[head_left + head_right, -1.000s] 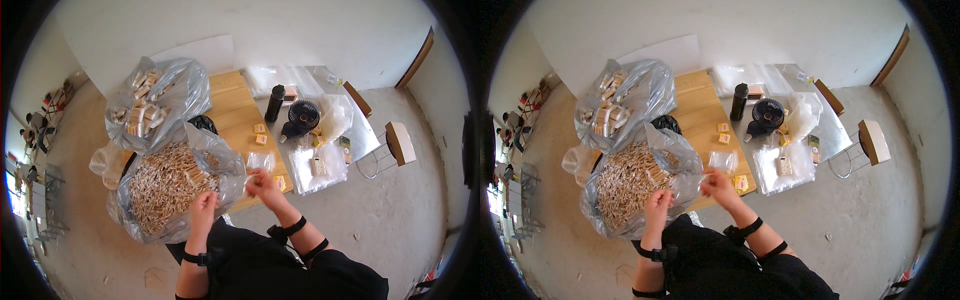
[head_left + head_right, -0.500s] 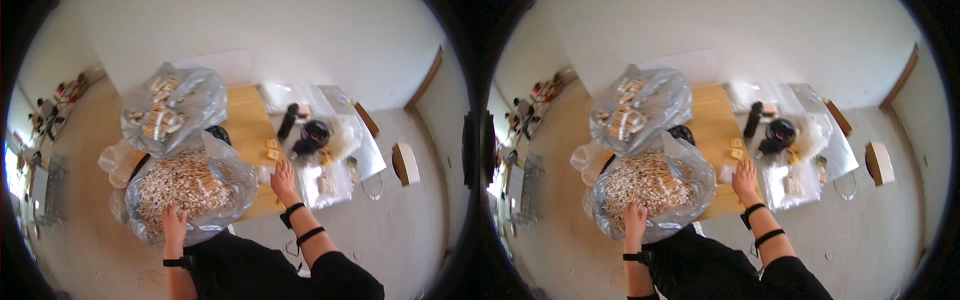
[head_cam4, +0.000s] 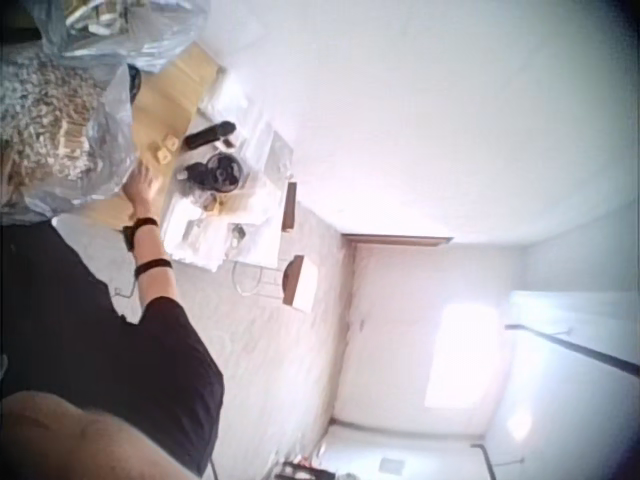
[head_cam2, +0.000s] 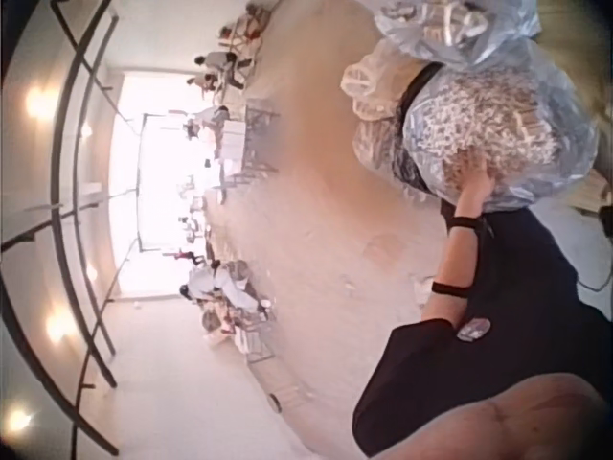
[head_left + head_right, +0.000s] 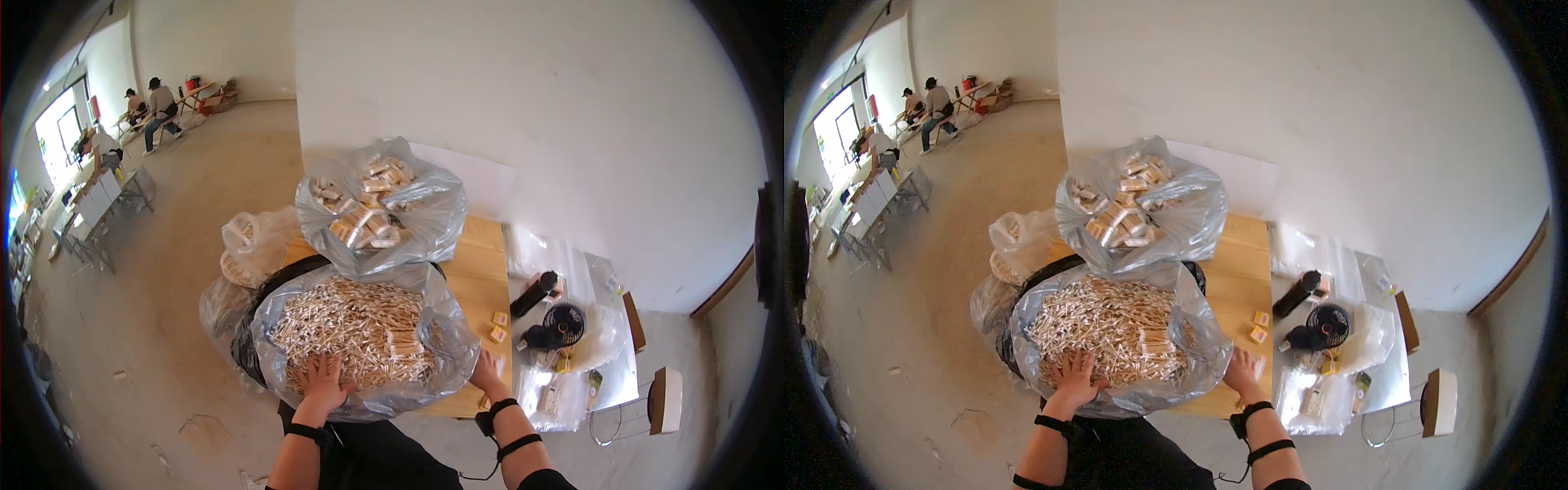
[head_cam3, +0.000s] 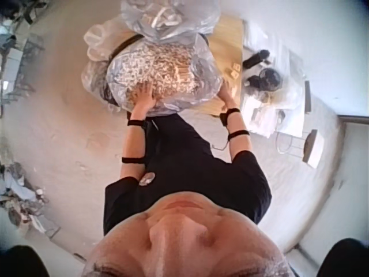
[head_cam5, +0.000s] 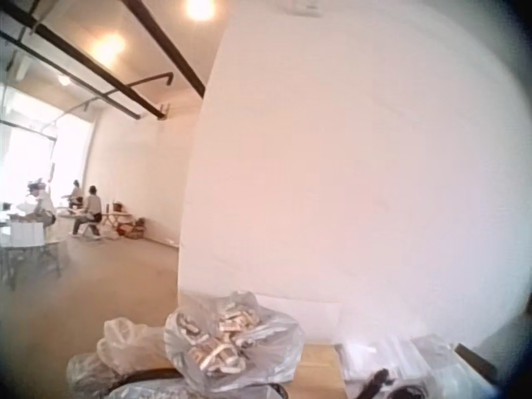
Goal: Collecting and sorting small packaged goods into larger plastic bags in a warehouse or assembly environment.
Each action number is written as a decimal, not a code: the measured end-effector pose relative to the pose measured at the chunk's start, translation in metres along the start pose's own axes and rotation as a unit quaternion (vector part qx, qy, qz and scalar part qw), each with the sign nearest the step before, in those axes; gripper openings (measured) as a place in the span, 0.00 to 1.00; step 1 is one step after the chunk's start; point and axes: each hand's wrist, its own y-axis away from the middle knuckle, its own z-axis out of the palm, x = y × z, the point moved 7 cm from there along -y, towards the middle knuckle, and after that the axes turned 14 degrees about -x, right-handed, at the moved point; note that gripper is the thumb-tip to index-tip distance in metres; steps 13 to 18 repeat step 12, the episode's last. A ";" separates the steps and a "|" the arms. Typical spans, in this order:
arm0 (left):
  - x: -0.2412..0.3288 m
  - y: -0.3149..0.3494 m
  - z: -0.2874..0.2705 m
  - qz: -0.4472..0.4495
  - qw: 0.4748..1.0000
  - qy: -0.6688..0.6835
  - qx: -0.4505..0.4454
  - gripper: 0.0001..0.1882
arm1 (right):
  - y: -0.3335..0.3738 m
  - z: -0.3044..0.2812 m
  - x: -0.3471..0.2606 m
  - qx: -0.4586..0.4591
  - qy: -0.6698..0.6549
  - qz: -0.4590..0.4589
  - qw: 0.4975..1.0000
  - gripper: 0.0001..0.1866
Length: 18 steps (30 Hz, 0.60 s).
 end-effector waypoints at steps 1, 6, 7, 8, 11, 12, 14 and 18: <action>0.004 -0.003 0.001 0.008 1.000 -0.006 -0.012 0.41 | -0.001 -0.027 0.004 0.128 0.076 -0.027 0.988 0.27; -0.005 -0.008 0.011 -0.008 0.998 -0.039 -0.045 0.44 | 0.033 -0.191 -0.105 0.351 -0.039 -0.176 0.919 0.08; -0.010 -0.010 0.016 -0.016 0.997 -0.052 -0.053 0.46 | 0.033 -0.209 -0.142 0.323 -0.069 -0.207 0.921 0.08; -0.008 -0.011 0.014 -0.014 0.997 -0.051 -0.053 0.46 | 0.031 -0.224 -0.177 0.299 -0.095 -0.233 0.921 0.08; -0.007 -0.008 0.010 -0.030 0.995 -0.044 -0.089 0.47 | 0.001 -0.241 -0.260 0.281 -0.014 -0.319 0.905 0.10; -0.013 -0.008 0.007 -0.038 0.995 -0.038 -0.085 0.47 | -0.016 -0.240 -0.282 0.269 0.024 -0.312 0.911 0.12; -0.013 -0.008 0.007 -0.038 0.995 -0.038 -0.085 0.47 | -0.016 -0.240 -0.282 0.269 0.024 -0.312 0.911 0.12; -0.013 -0.008 0.007 -0.038 0.995 -0.038 -0.085 0.47 | -0.016 -0.240 -0.282 0.269 0.024 -0.312 0.911 0.12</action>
